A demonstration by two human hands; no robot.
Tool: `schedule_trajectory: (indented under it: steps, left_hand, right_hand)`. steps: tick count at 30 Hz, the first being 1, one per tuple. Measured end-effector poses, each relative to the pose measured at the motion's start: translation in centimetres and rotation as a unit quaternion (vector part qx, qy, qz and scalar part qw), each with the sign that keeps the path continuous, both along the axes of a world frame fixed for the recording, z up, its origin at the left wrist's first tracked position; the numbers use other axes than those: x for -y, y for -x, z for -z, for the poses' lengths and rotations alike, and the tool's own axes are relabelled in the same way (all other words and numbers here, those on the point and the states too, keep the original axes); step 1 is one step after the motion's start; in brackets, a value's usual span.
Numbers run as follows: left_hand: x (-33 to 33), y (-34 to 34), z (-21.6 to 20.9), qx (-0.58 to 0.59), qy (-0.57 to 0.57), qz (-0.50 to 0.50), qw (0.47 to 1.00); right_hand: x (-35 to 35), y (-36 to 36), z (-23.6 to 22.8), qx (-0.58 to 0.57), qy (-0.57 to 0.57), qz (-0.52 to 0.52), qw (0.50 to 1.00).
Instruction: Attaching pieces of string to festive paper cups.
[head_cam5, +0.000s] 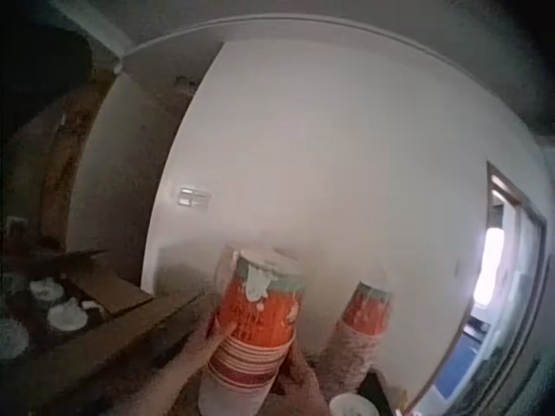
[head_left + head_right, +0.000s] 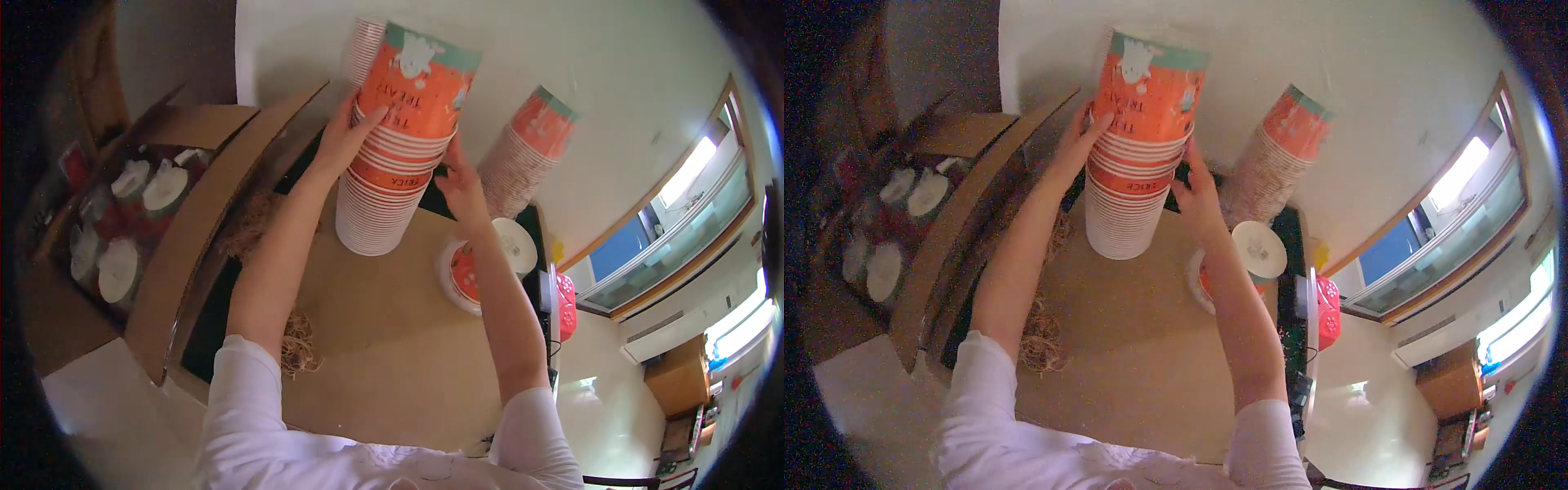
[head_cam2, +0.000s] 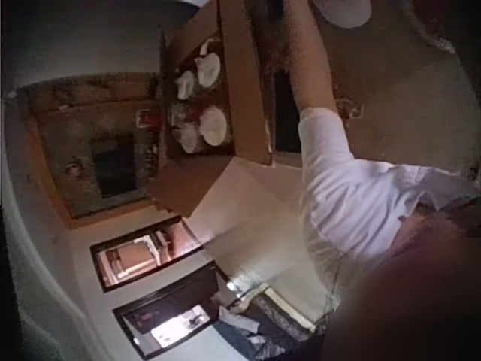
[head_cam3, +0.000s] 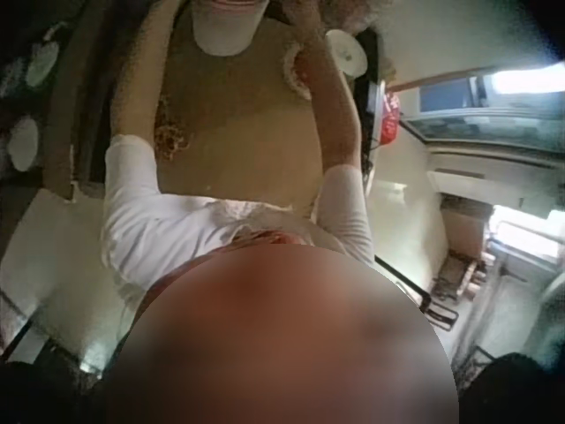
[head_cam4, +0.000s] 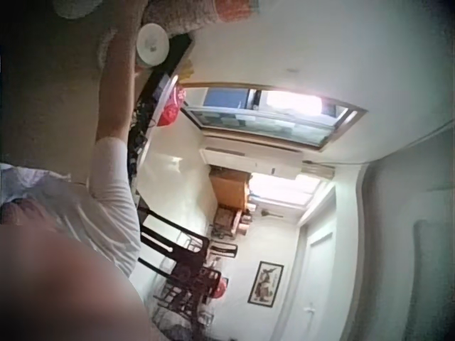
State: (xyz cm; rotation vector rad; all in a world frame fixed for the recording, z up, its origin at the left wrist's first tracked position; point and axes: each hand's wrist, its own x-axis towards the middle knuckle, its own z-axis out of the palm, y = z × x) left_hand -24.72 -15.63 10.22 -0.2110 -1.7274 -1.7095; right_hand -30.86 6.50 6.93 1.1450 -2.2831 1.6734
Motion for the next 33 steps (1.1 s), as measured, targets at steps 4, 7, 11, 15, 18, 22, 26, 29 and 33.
schedule_trajectory:
  steps: [4, 7, 11, 15, 18, 22, 26, 29, 33]
  left_hand:
    - [-0.6, -1.9, -4.4, -0.036, 0.005, -0.056, 0.998]
    - [-1.4, -3.0, -7.6, -0.109, -0.058, 0.009, 0.992]
    - [-3.4, -6.6, -9.8, -0.112, -0.089, 0.041, 0.989]
    - [-4.5, -8.4, -12.0, -0.179, -0.035, 0.040, 0.982]
    - [-4.4, -9.3, -13.4, -0.174, 0.011, 0.030, 0.984]
    - [-5.4, -13.8, -13.5, -0.121, 0.018, 0.101, 0.987]
    - [-4.6, -17.9, -6.9, -0.228, 0.126, -0.044, 0.964]
    - [-5.0, -21.5, -0.6, -0.140, 0.237, -0.150, 0.949]
    - [-5.7, -25.2, 7.9, 0.053, 0.242, 0.021, 0.968]
  right_hand:
    - [1.0, -1.6, -5.5, -0.125, 0.080, 0.001, 0.989]
    - [1.1, -3.1, -10.1, -0.295, 0.079, 0.092, 0.948]
    - [-0.1, -4.0, -15.1, -0.472, 0.123, 0.198, 0.850]
    - [0.6, -7.3, -20.7, -0.495, 0.176, 0.213, 0.824]
    - [0.0, -9.3, -24.5, -0.585, 0.154, 0.211, 0.768]
    - [-5.1, -12.0, -26.7, -0.627, 0.101, 0.268, 0.725]
    - [-7.1, -16.9, -23.0, -0.549, -0.016, 0.277, 0.788]
    - [-7.9, -19.3, -18.9, -0.306, -0.148, 0.225, 0.913]
    - [-9.0, -20.7, -12.5, -0.170, -0.352, 0.134, 0.911]
